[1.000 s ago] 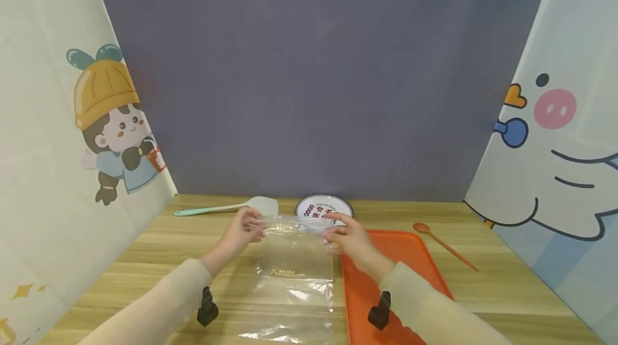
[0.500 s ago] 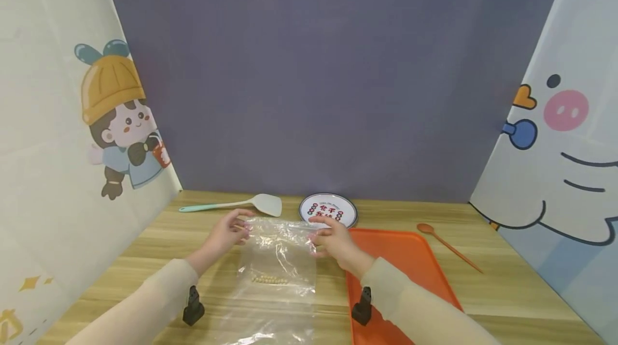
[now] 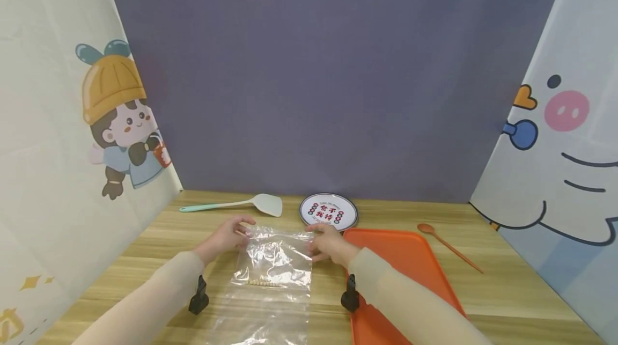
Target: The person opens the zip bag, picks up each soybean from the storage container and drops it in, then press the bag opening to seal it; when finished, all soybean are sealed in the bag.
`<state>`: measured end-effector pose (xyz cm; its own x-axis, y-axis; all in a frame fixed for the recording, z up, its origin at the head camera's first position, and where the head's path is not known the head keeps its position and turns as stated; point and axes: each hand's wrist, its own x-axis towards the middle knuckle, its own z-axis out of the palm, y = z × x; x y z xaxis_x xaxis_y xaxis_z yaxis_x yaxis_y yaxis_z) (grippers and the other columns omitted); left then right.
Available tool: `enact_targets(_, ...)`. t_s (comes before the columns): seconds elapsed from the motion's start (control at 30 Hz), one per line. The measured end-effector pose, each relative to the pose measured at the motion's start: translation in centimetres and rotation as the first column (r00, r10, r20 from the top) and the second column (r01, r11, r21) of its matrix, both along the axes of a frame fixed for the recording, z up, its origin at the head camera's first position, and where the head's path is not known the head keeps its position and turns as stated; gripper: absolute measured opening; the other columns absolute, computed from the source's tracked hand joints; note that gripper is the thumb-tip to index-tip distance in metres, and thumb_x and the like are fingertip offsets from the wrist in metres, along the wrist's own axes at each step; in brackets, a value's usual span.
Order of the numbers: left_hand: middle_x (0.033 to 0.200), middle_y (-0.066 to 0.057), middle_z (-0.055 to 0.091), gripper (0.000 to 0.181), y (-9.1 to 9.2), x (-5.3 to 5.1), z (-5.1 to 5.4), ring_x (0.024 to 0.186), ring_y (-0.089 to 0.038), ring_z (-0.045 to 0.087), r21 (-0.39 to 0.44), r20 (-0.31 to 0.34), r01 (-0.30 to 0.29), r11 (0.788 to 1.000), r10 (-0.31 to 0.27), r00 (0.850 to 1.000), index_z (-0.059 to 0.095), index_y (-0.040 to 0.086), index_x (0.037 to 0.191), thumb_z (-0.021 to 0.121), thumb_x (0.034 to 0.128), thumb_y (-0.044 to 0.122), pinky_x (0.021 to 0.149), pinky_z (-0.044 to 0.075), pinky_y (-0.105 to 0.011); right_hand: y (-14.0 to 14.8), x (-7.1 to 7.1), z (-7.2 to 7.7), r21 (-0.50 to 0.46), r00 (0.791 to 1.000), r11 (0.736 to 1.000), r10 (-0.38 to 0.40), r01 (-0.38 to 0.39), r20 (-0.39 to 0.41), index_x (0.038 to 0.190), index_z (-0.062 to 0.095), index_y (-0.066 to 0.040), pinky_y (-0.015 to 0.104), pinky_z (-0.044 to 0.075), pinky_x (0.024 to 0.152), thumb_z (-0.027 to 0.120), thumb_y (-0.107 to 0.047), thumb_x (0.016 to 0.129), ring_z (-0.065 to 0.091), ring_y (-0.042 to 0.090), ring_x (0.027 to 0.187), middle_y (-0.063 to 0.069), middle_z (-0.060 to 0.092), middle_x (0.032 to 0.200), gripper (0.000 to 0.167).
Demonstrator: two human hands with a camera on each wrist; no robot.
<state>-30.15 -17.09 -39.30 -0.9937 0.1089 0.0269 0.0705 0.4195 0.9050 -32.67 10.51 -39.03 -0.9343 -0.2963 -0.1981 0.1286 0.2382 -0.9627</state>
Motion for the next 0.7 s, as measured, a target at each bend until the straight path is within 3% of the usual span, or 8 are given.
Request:
enact_targets(0.27,0.106,-0.025,0.057,0.056,0.0,-0.7,-0.3,0.078,-0.021,0.061,-0.078,0.065,-0.003,0.997,0.008,0.998,0.048,-0.008,0.129,0.063,0.0762,-0.016,0.067,0.061,-0.032,-0.1,-0.7,-0.7,0.07,0.999,0.997,0.038,-0.037,-0.009,0.134,0.05,0.001,0.036,0.063,0.061,0.055,0.021,0.072,0.061,0.022,0.068,0.014,0.057,0.077,0.065)
enact_targets(0.5,0.096,-0.02,0.057,0.053,0.1,-0.9,-0.5,0.075,-0.023,0.059,-0.091,0.064,-0.026,0.996,0.032,0.997,0.049,-0.01,0.126,0.06,0.075,-0.019,0.064,0.059,-0.028,-0.3,-1.2,-0.5,0.081,1.0,0.997,0.01,-0.009,-0.009,0.132,0.052,0.003,0.034,0.063,0.06,0.055,0.023,0.073,0.06,0.02,0.063,0.016,0.058,0.076,0.062)
enact_targets(0.7,0.092,-0.018,0.058,0.054,0.4,-1.2,-0.7,0.07,-0.017,0.057,-0.117,0.055,-0.051,0.992,0.058,0.997,0.051,-0.01,0.124,0.061,0.072,-0.02,0.062,0.058,-0.026,-0.5,-1.5,-0.7,0.113,1.0,0.994,-0.006,0.008,-0.019,0.128,0.057,0.005,0.031,0.063,0.058,0.054,0.023,0.071,0.059,0.017,0.059,0.016,0.059,0.085,0.06)
